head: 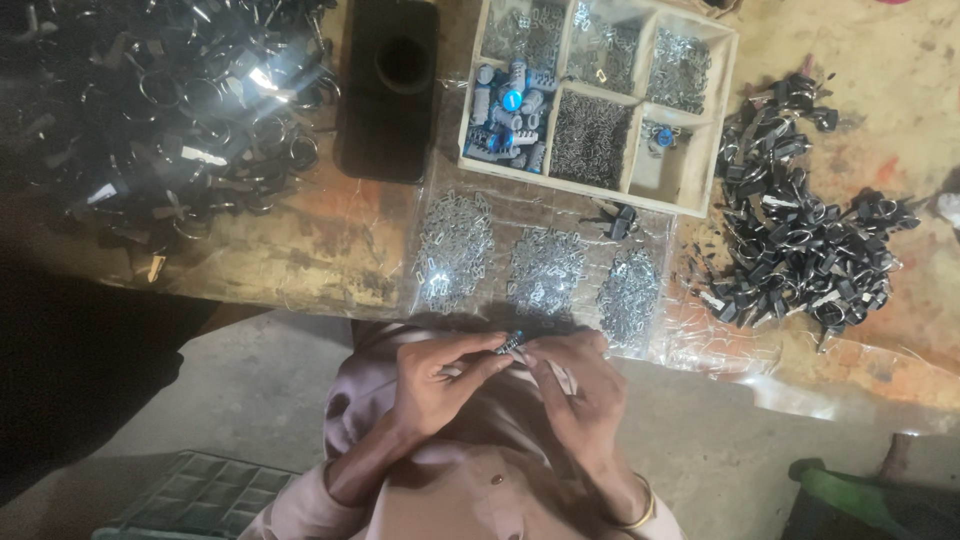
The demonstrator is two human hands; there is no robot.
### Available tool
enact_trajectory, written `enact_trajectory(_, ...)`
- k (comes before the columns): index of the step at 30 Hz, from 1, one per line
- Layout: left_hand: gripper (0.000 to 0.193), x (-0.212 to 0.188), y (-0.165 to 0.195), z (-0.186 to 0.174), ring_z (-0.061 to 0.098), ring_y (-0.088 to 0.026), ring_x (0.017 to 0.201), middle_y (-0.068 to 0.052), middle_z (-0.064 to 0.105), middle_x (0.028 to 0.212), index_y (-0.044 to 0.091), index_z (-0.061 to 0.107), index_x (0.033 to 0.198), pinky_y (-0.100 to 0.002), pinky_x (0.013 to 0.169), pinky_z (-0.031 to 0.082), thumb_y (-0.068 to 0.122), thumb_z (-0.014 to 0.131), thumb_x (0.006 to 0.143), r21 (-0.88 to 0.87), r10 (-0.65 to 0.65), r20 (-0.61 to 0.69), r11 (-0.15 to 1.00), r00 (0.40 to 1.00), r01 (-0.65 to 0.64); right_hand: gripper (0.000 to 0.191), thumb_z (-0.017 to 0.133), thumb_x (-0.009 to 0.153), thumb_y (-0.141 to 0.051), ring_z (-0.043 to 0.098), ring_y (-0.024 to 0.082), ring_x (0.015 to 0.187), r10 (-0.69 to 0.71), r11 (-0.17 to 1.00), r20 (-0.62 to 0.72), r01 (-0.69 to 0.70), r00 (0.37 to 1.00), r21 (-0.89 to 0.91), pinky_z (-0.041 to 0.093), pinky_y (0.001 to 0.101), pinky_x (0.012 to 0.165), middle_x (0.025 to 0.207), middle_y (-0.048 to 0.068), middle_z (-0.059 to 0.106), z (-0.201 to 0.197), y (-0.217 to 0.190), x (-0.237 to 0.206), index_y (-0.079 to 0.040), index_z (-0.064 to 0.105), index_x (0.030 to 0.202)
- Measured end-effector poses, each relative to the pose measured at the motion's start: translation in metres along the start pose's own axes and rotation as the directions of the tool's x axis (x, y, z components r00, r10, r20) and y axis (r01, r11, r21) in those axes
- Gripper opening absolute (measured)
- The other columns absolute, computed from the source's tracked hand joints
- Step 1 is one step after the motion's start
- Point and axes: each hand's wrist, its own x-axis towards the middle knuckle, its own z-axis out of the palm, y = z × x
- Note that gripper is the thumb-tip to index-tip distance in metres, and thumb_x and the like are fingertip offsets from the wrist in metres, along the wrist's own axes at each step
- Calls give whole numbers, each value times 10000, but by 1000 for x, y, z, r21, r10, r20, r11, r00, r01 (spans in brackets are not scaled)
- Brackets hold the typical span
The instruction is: The person sits at a workbench and assembles small cylindrical electrical components by hand, fitting parts together between the fingers and placing finished units into a compartmentalized sorting box. They repeatedly take components from piles on the bench and sort them into the box compartments.
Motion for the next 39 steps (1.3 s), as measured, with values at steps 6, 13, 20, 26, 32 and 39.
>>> enact_trajectory(6, 290, -1, 4, 0, 794, -152, 958, -120, 787, 1165, 21, 762, 1154, -244, 716, 659, 18, 801, 867, 104, 34, -4, 994, 999, -33, 156, 796, 828, -17, 660, 170, 779, 117, 991, -37, -114, 992, 75, 522, 280, 705, 916, 79, 744, 8, -8, -1, -7, 718, 963)
enact_trajectory(13, 271, 0, 5, -3, 787, -209, 1022, -104, 773, 1142, 28, 747, 1129, -284, 808, 657, 19, 802, 864, 315, 331, 43, 891, 943, -327, 200, 839, 784, -85, 685, 172, 833, 27, 996, 93, -18, 995, -90, 511, 308, 770, 923, 15, 745, -5, 3, -2, -117, 769, 969)
enact_trajectory(20, 232, -4, 6, -18, 818, -193, 925, -150, 798, 1048, -27, 736, 1127, -239, 737, 655, -26, 766, 897, 201, 210, -70, 960, 975, -193, 338, 885, 774, -232, 459, 330, 1266, -187, 885, 81, 204, 979, -418, 337, 483, 1010, 1337, 51, 571, 1, 1, 10, -200, 782, 1094)
enact_trajectory(26, 285, -4, 5, -17, 810, -181, 907, -158, 802, 1022, -48, 722, 1181, -245, 722, 668, -50, 751, 898, 44, 83, -73, 996, 994, -80, 459, 881, 775, -227, 431, 377, 1311, -183, 887, 111, 213, 977, -410, 286, 521, 1081, 1439, 86, 526, 1, 1, 12, -200, 736, 1209)
enact_trajectory(32, 304, -2, 12, -14, 789, -152, 901, -151, 802, 1051, -48, 724, 1178, -233, 703, 647, -32, 780, 880, 0, 24, -88, 1000, 996, -24, 445, 887, 790, -179, 451, 353, 1337, -185, 896, 97, 208, 978, -392, 302, 494, 1093, 1466, 57, 528, -2, 3, 9, -216, 722, 1202)
enact_trajectory(39, 296, -2, 18, -13, 783, -145, 896, -144, 803, 1074, -37, 742, 1161, -231, 695, 644, -32, 799, 871, -39, -29, -110, 999, 993, 25, 368, 838, 701, -128, 496, 303, 1207, -276, 847, 106, 294, 955, -442, 310, 473, 1000, 1272, 10, 605, -6, 7, 6, -254, 790, 1044)
